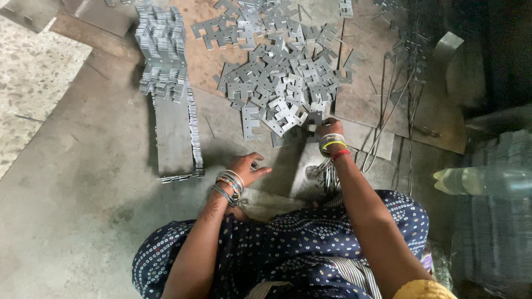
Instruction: The person sits on the floor and sorts small metal brackets from a large pile. They pick up brackets one by one, align them, and place them into a neat stack. The person continues this repetitive sorting process throughout the video.
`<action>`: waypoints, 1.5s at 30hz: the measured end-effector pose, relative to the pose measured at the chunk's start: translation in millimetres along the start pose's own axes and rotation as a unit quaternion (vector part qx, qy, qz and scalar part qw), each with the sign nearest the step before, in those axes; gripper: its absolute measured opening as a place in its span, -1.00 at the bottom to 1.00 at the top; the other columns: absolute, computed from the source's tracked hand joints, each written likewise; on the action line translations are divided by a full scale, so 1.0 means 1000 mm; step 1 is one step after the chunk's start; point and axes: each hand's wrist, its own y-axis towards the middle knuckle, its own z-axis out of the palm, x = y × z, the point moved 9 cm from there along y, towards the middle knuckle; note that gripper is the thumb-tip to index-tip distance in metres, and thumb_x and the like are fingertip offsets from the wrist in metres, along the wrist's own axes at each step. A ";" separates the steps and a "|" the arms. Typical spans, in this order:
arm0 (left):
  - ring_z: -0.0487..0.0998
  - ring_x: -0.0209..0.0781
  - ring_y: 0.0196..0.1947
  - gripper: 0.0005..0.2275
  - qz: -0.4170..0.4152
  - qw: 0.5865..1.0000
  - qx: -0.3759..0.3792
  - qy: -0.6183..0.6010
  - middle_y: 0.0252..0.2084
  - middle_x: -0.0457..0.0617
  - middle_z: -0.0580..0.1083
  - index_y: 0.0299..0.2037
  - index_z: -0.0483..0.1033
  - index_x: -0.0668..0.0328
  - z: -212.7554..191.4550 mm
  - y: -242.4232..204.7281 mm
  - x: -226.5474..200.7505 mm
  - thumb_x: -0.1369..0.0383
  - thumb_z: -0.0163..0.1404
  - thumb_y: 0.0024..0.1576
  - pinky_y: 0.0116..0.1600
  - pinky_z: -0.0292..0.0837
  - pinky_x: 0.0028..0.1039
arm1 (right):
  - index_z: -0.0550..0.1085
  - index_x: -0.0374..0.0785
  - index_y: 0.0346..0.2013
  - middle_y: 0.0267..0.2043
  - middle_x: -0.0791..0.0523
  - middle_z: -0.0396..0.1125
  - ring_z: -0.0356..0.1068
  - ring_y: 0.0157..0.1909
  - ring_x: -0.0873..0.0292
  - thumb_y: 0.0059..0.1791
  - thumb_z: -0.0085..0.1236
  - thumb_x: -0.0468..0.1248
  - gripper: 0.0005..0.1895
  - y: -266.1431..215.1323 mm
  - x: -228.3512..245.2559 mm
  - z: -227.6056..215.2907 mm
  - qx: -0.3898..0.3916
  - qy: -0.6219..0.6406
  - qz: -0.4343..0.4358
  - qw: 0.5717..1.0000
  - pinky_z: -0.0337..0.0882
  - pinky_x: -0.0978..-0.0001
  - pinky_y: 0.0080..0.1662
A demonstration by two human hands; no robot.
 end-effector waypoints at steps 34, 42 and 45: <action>0.63 0.09 -0.04 -0.41 -0.031 0.998 0.051 0.034 -0.04 0.22 0.58 0.14 0.46 0.18 0.005 0.010 0.006 -0.07 0.15 0.04 0.07 0.52 -0.18 | 0.55 -0.04 0.04 0.07 -0.03 0.44 0.46 0.07 -0.18 -0.12 0.17 -0.15 -0.58 0.072 0.066 0.004 0.130 -0.317 -0.173 0.923 0.49 0.00 0.04; 0.68 -0.02 -0.23 -0.48 0.001 1.000 -0.014 -0.021 -0.26 0.11 0.63 -0.04 0.60 0.17 -0.006 0.013 0.007 -0.10 0.19 0.01 -0.09 0.58 -0.28 | 0.59 0.00 0.04 -0.02 -0.07 0.49 0.49 0.00 -0.18 -0.10 0.11 -0.31 -0.58 -0.043 0.082 -0.004 0.102 -0.239 -0.187 0.947 0.50 0.01 0.01; 0.72 0.00 -0.27 -0.46 -0.045 0.986 -0.028 -0.159 -0.25 0.15 0.65 -0.07 0.62 0.22 -0.015 0.012 0.001 -0.13 0.11 0.05 -0.14 0.66 -0.29 | 0.60 -0.08 -0.05 -0.11 -0.05 0.52 0.56 -0.07 -0.12 -0.12 0.14 -0.36 -0.65 -0.066 0.113 -0.030 0.090 -0.110 -0.279 0.950 0.56 0.13 -0.02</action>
